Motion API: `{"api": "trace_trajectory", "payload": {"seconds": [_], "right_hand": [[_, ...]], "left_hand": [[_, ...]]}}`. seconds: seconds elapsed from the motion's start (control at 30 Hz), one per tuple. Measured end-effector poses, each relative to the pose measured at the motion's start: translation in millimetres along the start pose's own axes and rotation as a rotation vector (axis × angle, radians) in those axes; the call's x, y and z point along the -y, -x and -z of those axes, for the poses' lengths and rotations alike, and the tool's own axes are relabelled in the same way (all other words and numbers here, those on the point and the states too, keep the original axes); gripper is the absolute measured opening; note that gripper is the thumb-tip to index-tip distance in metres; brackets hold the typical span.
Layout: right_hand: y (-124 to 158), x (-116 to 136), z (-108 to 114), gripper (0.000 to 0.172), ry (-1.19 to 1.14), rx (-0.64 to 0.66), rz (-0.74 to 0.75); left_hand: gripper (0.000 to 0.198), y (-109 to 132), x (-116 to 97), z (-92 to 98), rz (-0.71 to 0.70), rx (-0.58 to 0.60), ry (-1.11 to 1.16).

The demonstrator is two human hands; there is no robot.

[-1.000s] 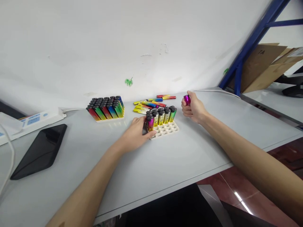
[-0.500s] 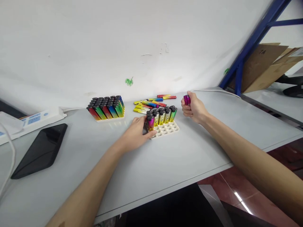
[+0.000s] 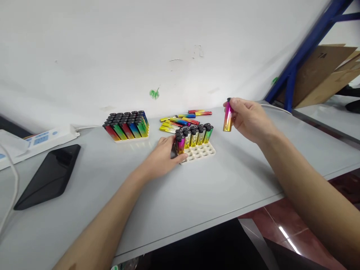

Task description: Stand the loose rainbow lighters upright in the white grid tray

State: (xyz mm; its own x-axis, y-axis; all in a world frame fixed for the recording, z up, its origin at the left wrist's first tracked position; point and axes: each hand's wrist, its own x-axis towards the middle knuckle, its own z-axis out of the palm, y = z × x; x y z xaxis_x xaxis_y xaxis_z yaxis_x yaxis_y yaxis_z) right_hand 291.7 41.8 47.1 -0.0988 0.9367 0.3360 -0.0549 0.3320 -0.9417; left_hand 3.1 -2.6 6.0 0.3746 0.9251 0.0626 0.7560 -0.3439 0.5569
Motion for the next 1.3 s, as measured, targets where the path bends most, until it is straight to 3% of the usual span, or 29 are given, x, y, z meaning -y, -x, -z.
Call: {"api": "trace_trajectory", "payload": {"seconds": [0.17,0.43,0.9,1.13,1.3], "right_hand": [[18,0,-28,0.027,0.12,0.162,-0.013],[41,-15,-58,0.018,0.642,0.182,0.403],[44,-20,-64,0.016,0.678,0.274,0.454],[38,-23,-61,0.016,0.845,0.199,0.543],[36,-25,-57,0.022,0.865,0.228,0.576]], "left_hand": [[0.049,0,0,0.0,-0.007,-0.013,-0.013],[0.044,1,-2,1.0,-0.012,-0.014,-0.005],[0.041,2,-3,1.5,0.005,-0.014,-0.004],[0.044,2,-1,1.1,0.0,-0.011,-0.019],[0.044,2,-1,0.8,-0.002,-0.016,-0.017]]}}
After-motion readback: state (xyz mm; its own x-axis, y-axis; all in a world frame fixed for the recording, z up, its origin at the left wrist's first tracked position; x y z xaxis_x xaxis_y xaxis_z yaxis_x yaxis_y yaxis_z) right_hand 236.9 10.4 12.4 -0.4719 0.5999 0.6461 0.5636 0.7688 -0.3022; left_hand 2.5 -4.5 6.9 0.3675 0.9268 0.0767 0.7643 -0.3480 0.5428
